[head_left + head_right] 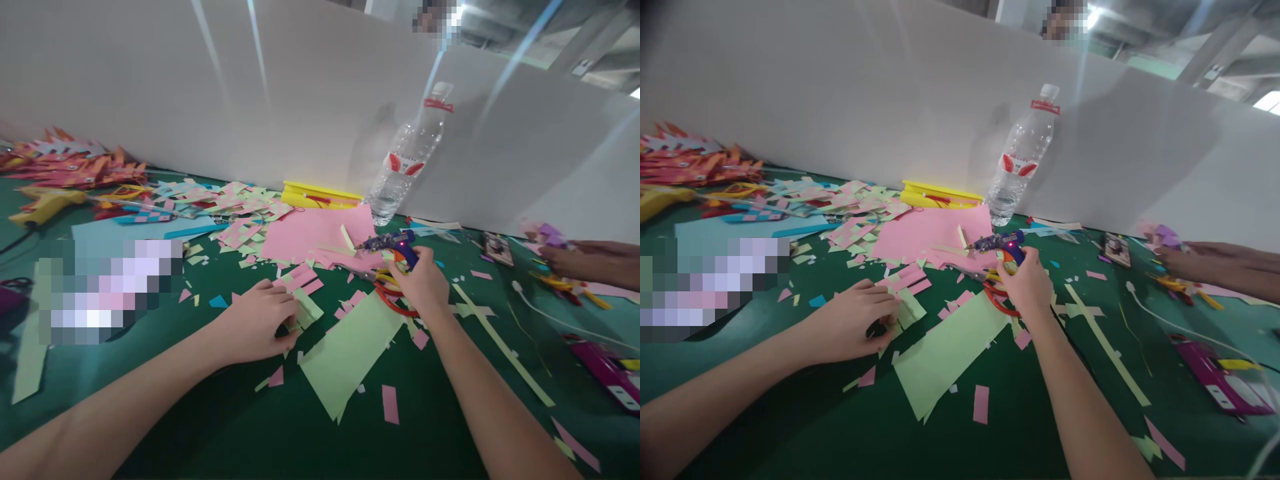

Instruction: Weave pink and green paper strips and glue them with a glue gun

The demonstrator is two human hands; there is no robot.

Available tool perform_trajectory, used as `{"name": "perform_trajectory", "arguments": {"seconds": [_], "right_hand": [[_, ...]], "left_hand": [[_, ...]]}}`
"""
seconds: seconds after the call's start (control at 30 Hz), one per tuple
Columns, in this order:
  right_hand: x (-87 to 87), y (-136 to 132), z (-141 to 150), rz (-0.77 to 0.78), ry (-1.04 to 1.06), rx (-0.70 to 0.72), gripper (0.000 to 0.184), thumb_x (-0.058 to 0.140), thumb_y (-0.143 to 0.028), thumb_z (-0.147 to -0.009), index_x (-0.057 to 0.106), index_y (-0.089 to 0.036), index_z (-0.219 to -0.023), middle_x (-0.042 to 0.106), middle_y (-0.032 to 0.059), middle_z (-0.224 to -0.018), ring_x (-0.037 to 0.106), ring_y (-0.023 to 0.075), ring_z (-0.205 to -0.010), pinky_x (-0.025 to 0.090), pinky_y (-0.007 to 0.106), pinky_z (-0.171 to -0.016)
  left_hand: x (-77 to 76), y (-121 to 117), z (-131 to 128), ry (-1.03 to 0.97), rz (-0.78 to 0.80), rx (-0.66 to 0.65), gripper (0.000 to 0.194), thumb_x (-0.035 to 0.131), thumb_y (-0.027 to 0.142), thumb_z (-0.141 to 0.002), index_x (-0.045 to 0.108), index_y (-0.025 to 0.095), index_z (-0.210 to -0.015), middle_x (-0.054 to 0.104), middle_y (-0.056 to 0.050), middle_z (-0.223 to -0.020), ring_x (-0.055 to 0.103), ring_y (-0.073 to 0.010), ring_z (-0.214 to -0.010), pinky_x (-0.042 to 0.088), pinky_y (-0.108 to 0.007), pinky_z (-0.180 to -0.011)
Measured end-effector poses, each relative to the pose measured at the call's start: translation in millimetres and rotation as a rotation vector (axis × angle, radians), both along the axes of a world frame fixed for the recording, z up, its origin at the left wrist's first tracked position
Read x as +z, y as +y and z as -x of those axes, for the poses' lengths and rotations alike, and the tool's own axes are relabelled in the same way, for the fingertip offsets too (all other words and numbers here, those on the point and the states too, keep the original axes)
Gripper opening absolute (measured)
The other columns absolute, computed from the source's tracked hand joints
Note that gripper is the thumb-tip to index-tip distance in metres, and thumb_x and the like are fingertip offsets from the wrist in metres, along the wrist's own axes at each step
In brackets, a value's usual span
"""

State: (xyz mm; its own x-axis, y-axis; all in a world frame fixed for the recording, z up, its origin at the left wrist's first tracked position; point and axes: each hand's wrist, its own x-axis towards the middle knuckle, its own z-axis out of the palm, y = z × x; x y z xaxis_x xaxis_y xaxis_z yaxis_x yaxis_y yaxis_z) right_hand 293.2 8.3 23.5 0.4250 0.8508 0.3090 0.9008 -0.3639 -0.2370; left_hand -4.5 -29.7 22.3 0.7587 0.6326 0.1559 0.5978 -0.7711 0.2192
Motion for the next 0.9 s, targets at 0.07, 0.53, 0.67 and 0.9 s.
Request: {"name": "perform_trajectory", "arguments": {"seconds": [0.07, 0.53, 0.67, 0.9], "right_hand": [[0.0, 0, -1, 0.007, 0.001, 0.004, 0.057, 0.047, -0.057, -0.077, 0.039, -0.018, -0.118, 0.064, 0.0121, -0.095, 0.064, 0.0285, -0.083, 0.044, 0.031, -0.056], [2.7, -17, 19, -0.167, -0.089, 0.293, 0.056, 0.051, -0.051, -0.076, 0.043, -0.017, -0.12, 0.065, 0.0132, -0.1, 0.063, 0.0284, -0.085, 0.049, 0.034, -0.062], [-0.6, -27, 33, -0.216, -0.091, 0.462, 0.053, 0.048, -0.048, -0.08, 0.045, -0.016, -0.121, 0.065, 0.0135, -0.105, 0.064, 0.0276, -0.089, 0.051, 0.035, -0.064], [-6.6, -44, 51, -0.208, -0.132, 0.645, 0.047, 0.048, -0.042, -0.083, 0.049, -0.015, -0.121, 0.065, 0.0126, -0.108, 0.064, 0.0271, -0.094, 0.054, 0.038, -0.071]], "left_hand": [[0.2, 1, 0, 0.008, -0.021, -0.001, 0.014, 0.049, 0.02, -0.078, 0.056, 0.019, -0.066, 0.061, -0.002, -0.069, 0.055, -0.0176, -0.07, 0.036, -0.033, -0.071], [17.8, 26, 25, -0.369, 0.376, 0.239, 0.03, 0.041, 0.038, -0.084, 0.052, 0.019, -0.064, 0.056, 0.001, -0.062, 0.047, -0.0125, -0.054, 0.037, -0.024, -0.05], [14.5, 32, 31, -0.461, 0.461, 0.235, 0.033, 0.042, 0.043, -0.087, 0.054, 0.019, -0.069, 0.056, 0.0, -0.063, 0.05, -0.0133, -0.057, 0.039, -0.024, -0.051], [8.4, 36, 33, -0.45, 0.577, 0.279, 0.035, 0.045, 0.048, -0.086, 0.058, 0.018, -0.071, 0.06, -0.001, -0.064, 0.047, -0.0117, -0.051, 0.037, -0.022, -0.044]]}}
